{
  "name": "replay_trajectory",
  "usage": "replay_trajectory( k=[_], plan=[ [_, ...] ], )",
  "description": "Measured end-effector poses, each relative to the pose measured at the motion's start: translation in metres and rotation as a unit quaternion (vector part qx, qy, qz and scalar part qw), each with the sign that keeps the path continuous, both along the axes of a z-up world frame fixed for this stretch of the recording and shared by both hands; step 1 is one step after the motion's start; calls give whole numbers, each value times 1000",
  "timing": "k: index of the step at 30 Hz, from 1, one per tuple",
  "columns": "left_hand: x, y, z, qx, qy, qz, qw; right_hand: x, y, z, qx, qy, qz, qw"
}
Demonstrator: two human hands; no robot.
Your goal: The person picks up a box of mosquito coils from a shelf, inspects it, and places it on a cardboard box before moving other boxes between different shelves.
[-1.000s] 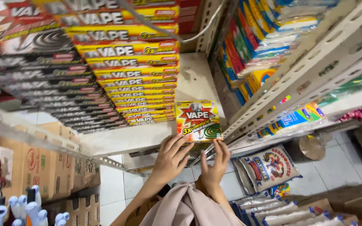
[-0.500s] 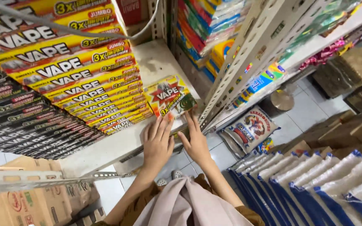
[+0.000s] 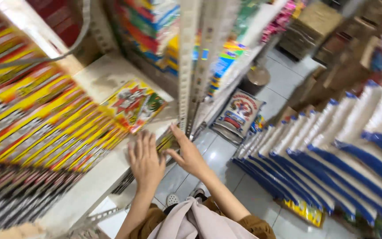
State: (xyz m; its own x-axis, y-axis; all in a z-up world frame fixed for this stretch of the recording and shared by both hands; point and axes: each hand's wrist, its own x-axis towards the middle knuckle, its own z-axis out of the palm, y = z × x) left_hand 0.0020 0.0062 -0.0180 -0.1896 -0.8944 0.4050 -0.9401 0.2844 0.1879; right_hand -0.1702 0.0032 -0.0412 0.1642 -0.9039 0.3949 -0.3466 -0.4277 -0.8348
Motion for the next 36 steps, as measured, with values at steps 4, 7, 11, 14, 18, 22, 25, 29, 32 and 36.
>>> replay_trajectory(
  k=[4, 7, 11, 14, 18, 22, 25, 29, 32, 36],
  plan=[
    [1, 4, 2, -65, 28, -45, 996, -49, 49, -15, 193, -69, -51, 977],
    [-9, 14, -6, -76, 106, -93, 987, -93, 82, -45, 151, -99, -120, 976],
    [-56, 25, -22, -4, 163, -183, 969, -151, 135, -68, 203, -98, -213, 951],
    [-116, 35, -33, 43, 199, -249, 947, -191, 166, -71, 218, -109, -265, 933],
    [-202, 49, -39, 93, 239, -319, 913, -242, 196, -74, 223, -115, -299, 921],
    [-272, 54, -39, 116, 248, -367, 889, -285, 207, -82, 208, -109, -313, 920],
    [-306, 55, -51, 129, 250, -362, 889, -310, 212, -91, 197, -112, -309, 924],
    [-337, 55, -69, 162, 251, -341, 891, -337, 210, -95, 231, -113, -311, 915],
    [-350, 49, -82, 184, 241, -335, 892, -350, 204, -101, 249, -135, -310, 908],
    [-348, 27, -101, 203, 228, -300, 904, -356, 193, -123, 266, -166, -296, 902]
  ],
)
